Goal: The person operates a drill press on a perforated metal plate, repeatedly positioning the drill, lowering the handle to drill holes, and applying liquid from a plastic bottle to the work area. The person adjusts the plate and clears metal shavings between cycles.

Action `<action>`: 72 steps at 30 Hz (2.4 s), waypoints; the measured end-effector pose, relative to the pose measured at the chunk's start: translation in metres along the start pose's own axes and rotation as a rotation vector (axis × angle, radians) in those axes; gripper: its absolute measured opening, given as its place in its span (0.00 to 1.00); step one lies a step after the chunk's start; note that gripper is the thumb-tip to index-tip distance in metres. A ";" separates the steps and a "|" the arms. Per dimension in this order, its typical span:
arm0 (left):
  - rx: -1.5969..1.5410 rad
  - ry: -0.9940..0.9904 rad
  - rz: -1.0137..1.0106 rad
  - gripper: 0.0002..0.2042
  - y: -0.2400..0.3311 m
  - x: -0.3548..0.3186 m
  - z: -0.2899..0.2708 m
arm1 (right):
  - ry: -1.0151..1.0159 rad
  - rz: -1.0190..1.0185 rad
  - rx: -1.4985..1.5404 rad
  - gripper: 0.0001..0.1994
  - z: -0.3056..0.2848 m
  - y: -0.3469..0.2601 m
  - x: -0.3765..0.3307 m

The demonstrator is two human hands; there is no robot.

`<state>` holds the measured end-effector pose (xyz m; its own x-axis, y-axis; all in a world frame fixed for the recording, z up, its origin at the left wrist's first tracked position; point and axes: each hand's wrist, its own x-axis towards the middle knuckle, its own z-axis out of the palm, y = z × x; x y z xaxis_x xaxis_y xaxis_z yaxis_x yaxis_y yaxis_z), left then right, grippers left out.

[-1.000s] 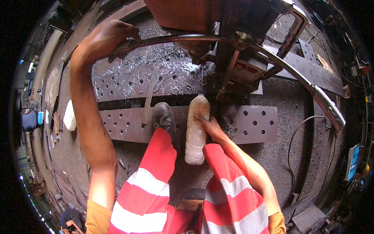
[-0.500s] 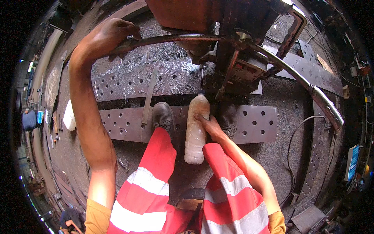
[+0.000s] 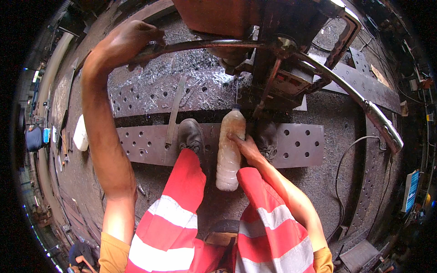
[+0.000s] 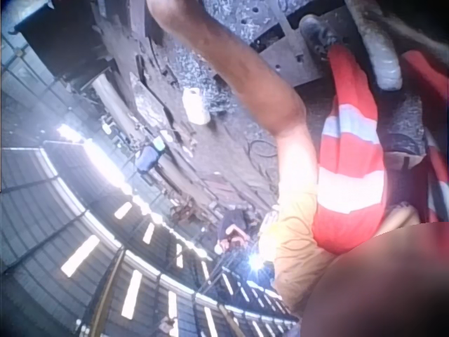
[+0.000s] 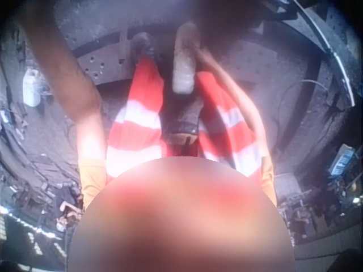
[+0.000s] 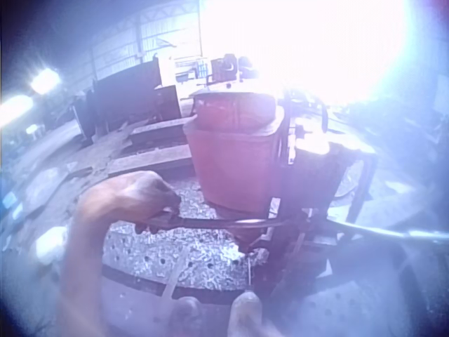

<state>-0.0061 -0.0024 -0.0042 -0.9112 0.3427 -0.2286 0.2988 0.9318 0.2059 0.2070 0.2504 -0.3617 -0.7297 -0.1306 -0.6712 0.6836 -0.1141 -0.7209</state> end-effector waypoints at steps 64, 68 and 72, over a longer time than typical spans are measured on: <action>0.020 0.084 -0.012 0.12 0.020 -0.022 -0.010 | 0.350 -0.706 -0.650 0.09 -0.055 -0.014 -0.004; -0.128 -0.079 -0.192 0.11 0.043 -0.034 -0.032 | 0.362 -0.735 -0.686 0.09 -0.055 -0.011 -0.003; -0.136 -0.057 -0.183 0.11 0.043 -0.032 -0.030 | 0.352 -0.718 -0.656 0.10 -0.057 -0.013 -0.004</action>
<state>0.0273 0.0228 0.0406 -0.9281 0.1790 -0.3266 0.0854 0.9558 0.2813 0.2005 0.3087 -0.3597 -0.9978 0.0635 0.0177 0.0181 0.5217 -0.8530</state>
